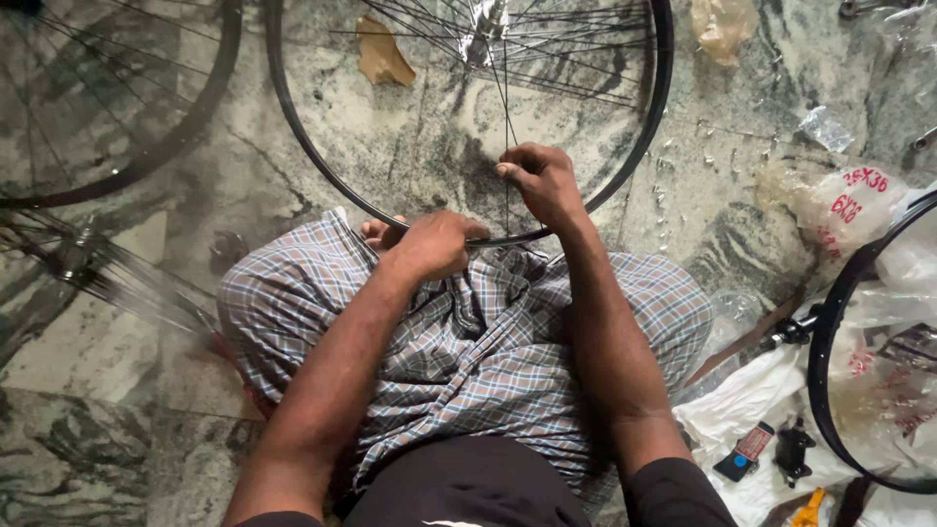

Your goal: The person sits on the floor and assembles a bicycle wheel by inserting spokes into the hub and rim. They handle the wheel rim, spokes, and hub, threading the spokes through the rim holes and securing them to the hub.

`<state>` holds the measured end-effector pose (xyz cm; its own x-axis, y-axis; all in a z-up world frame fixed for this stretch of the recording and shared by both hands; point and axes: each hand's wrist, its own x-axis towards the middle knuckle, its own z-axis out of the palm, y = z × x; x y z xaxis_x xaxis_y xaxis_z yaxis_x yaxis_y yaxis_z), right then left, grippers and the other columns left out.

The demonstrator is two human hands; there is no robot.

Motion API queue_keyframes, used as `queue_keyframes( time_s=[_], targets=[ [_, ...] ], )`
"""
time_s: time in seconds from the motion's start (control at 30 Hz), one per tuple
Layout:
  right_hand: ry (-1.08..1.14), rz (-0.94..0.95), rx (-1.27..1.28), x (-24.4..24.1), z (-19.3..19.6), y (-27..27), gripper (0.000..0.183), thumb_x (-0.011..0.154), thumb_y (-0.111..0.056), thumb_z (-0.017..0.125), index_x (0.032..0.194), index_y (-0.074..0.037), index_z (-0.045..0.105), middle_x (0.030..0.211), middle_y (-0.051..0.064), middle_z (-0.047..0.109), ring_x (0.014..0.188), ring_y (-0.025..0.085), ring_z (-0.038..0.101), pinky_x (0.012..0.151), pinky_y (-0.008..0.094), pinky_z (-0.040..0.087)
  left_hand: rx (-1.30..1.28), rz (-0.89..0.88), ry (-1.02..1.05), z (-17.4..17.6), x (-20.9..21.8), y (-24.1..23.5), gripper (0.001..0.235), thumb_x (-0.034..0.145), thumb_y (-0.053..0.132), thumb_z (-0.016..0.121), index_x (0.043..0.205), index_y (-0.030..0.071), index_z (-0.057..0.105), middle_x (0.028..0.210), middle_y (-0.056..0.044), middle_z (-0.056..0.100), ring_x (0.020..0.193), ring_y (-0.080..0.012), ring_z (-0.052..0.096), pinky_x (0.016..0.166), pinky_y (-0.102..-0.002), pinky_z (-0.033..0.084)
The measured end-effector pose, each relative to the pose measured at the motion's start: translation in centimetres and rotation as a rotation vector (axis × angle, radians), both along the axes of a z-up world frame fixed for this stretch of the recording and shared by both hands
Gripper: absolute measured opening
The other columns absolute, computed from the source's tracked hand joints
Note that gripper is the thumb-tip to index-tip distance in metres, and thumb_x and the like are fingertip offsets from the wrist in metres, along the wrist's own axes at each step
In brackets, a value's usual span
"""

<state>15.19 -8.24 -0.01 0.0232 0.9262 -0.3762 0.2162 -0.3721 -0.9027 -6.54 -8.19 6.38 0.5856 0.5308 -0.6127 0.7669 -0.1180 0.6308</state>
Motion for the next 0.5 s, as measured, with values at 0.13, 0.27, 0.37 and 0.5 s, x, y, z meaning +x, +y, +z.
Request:
queue_keyframes(
  time_s=[0.13,0.27,0.37,0.5],
  targets=[
    [0.032,-0.016,0.054,0.1,0.3,0.1,0.019,0.091,-0.016,0.081,0.101,0.0,0.075,0.087,0.003,0.072,0.079,0.011,0.065,0.072,0.027,0.053,-0.124,-0.008,0.01,0.7,0.5,1.1,0.045,0.076,0.005,0.064,0.118,0.018,0.074,0.112,-0.016,0.073,0.105,-0.0348,0.069,0.096,-0.045,0.051],
    [-0.003,-0.023,0.052,0.6,0.3,-0.4,0.018,0.091,-0.014,0.081,0.102,-0.001,0.075,0.089,0.003,0.072,0.082,0.01,0.066,0.074,0.026,0.054,-0.15,0.033,0.091,1.0,0.6,1.2,0.034,0.077,0.006,0.065,0.107,0.012,0.078,0.106,-0.02,0.074,0.103,-0.0361,0.071,0.091,-0.045,0.055],
    [-0.028,-0.006,0.039,0.4,0.7,-0.1,0.016,0.092,-0.012,0.081,0.103,-0.001,0.076,0.09,0.004,0.07,0.08,0.011,0.064,0.072,0.027,0.053,-0.146,-0.009,0.114,1.3,0.5,1.5,0.03,0.077,0.005,0.063,0.102,0.01,0.079,0.101,-0.023,0.074,0.101,-0.0378,0.072,0.091,-0.046,0.055],
    [-0.027,-0.004,0.113,-0.3,0.8,0.6,0.016,0.092,-0.008,0.081,0.105,-0.001,0.075,0.093,0.005,0.07,0.083,0.011,0.064,0.074,0.026,0.053,-0.203,0.006,0.107,0.7,1.0,2.2,0.035,0.078,0.004,0.058,0.106,0.009,0.078,0.104,-0.024,0.073,0.103,-0.0392,0.07,0.093,-0.047,0.054]
  ],
)
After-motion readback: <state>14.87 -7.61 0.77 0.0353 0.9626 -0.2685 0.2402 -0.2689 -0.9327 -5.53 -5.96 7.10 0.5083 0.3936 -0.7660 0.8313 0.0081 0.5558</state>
